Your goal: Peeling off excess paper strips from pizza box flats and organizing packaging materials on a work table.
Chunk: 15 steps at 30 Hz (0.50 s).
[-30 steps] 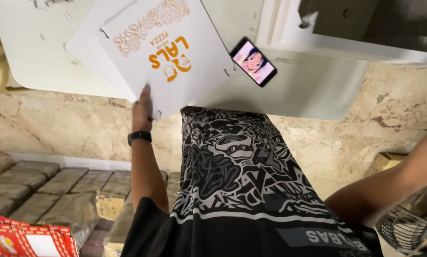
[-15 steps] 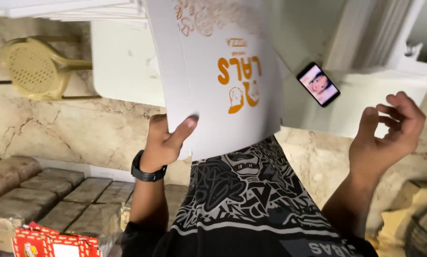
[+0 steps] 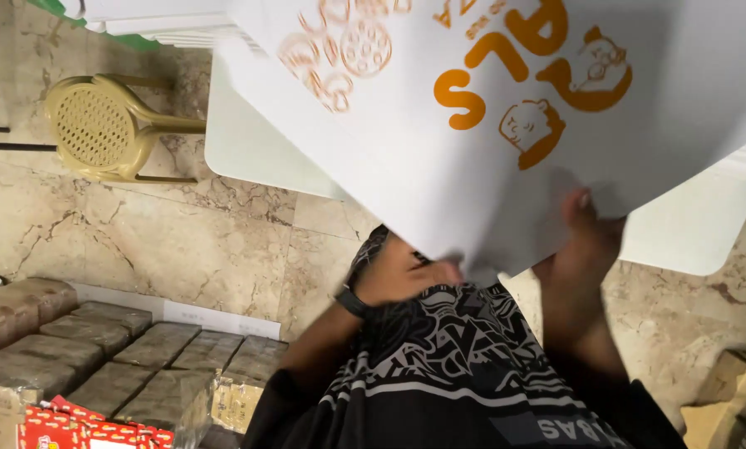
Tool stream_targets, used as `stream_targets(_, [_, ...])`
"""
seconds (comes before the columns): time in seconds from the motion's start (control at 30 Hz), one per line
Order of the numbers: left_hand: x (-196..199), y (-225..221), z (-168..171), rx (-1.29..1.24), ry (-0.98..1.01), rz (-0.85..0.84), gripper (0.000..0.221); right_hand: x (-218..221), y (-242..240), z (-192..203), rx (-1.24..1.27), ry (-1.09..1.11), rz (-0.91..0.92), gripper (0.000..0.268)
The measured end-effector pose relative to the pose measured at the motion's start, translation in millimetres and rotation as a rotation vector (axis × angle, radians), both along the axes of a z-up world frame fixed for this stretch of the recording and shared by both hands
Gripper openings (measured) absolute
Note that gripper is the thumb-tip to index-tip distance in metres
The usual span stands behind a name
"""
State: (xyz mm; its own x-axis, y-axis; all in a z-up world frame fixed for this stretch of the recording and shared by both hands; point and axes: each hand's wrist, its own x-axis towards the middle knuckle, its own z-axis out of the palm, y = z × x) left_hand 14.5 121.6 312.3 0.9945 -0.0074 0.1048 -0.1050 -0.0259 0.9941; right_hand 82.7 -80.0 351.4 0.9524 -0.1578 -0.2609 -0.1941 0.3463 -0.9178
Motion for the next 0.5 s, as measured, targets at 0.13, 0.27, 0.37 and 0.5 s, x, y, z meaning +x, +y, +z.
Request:
stream_targets(0.13, [-14,72,-90,0.293,0.124,-0.153,0.016,-1,-139,-110,-0.336,-0.343,-0.006,0.074])
stream_targets(0.27, [-3,118,-89,-0.47,0.604,0.145,0.078,18,-89,-20,-0.152,-0.19,0.284,0.098])
stream_targets(0.37, [-4,137,-101,-0.515,0.441,-0.156,0.105,23,-79,-45,-0.132,0.086,0.312,0.099])
stream_targets(0.5, [-66,207,-257,-0.605,0.805,0.242,0.046,20,-44,-96,0.146,0.146,0.346,0.08])
